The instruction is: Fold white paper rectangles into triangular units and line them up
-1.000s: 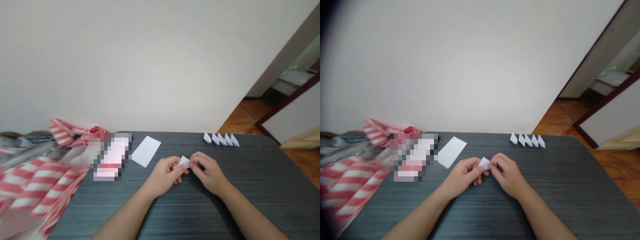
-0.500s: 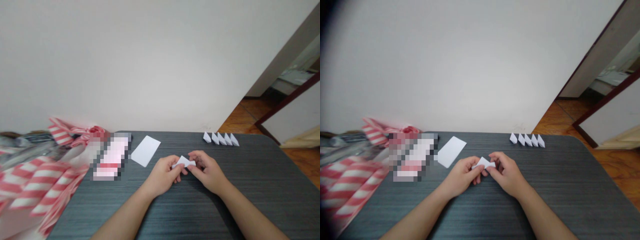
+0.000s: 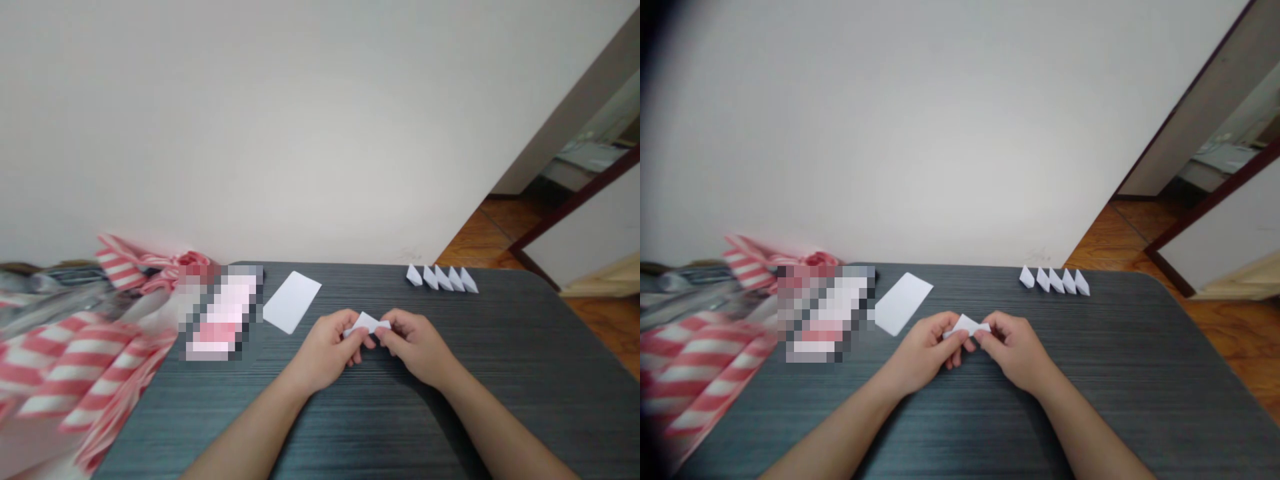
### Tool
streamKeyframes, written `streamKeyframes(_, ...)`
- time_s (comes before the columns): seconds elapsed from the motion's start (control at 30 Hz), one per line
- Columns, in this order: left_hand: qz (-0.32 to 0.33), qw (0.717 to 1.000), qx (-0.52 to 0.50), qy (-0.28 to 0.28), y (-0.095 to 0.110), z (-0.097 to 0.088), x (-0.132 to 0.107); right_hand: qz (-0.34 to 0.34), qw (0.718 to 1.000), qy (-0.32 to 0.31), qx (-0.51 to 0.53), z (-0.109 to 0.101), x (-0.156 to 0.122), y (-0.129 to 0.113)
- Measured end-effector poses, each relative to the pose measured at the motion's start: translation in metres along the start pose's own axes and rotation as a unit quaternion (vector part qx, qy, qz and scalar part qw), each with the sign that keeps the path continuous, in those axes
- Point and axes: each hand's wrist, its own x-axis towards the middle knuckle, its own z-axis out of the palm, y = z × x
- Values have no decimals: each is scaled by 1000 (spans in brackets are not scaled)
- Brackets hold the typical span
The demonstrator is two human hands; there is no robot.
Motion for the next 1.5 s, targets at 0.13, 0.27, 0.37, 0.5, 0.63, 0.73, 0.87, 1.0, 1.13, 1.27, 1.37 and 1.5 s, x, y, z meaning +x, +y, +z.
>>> streamKeyframes(0.13, -6, 1000, -8, 2, 5, 0, 0, 9, 1000, -5, 2, 0, 0, -1)
streamKeyframes(0.27, -12, 1000, -11, -4, 8, 1, 0, 6, 1000, -6, 2, 0, 0, -1)
streamKeyframes(0.37, -9, 1000, -2, -17, 9, 1, 0, 0, 1000, -5, 4, 0, 0, -2)
streamKeyframes(0.5, -7, 1000, 18, -15, 8, 0, -1, -4, 1000, -6, 14, 0, 0, -2)
streamKeyframes(0.63, 1, 1000, 19, -12, 9, 0, -2, -6, 1000, -12, 19, 0, 1, -2)
streamKeyframes(0.73, 4, 1000, 24, -14, 10, 0, -2, -9, 1000, -15, 5, 0, 0, -3)
streamKeyframes(0.87, 5, 999, 26, -20, 12, 0, -3, -6, 1000, -18, -5, -1, -1, -7)
streamKeyframes(1.0, 3, 999, 26, -18, 13, 0, -3, -1, 1000, -14, -12, -2, -2, -9)
streamKeyframes(1.13, -6, 1000, 20, -10, 12, 0, -2, 6, 1000, -11, -4, -3, -1, -9)
streamKeyframes(1.27, -13, 1000, 0, -1, 7, -1, -1, 15, 1000, 12, 7, -4, 0, -8)
streamKeyframes(1.37, -13, 1000, -6, 5, 5, 0, -2, 21, 999, 18, 28, -3, 0, -6)
streamKeyframes(1.5, -17, 1000, -10, 8, 7, 0, -2, 30, 997, 12, 66, 0, 0, -4)
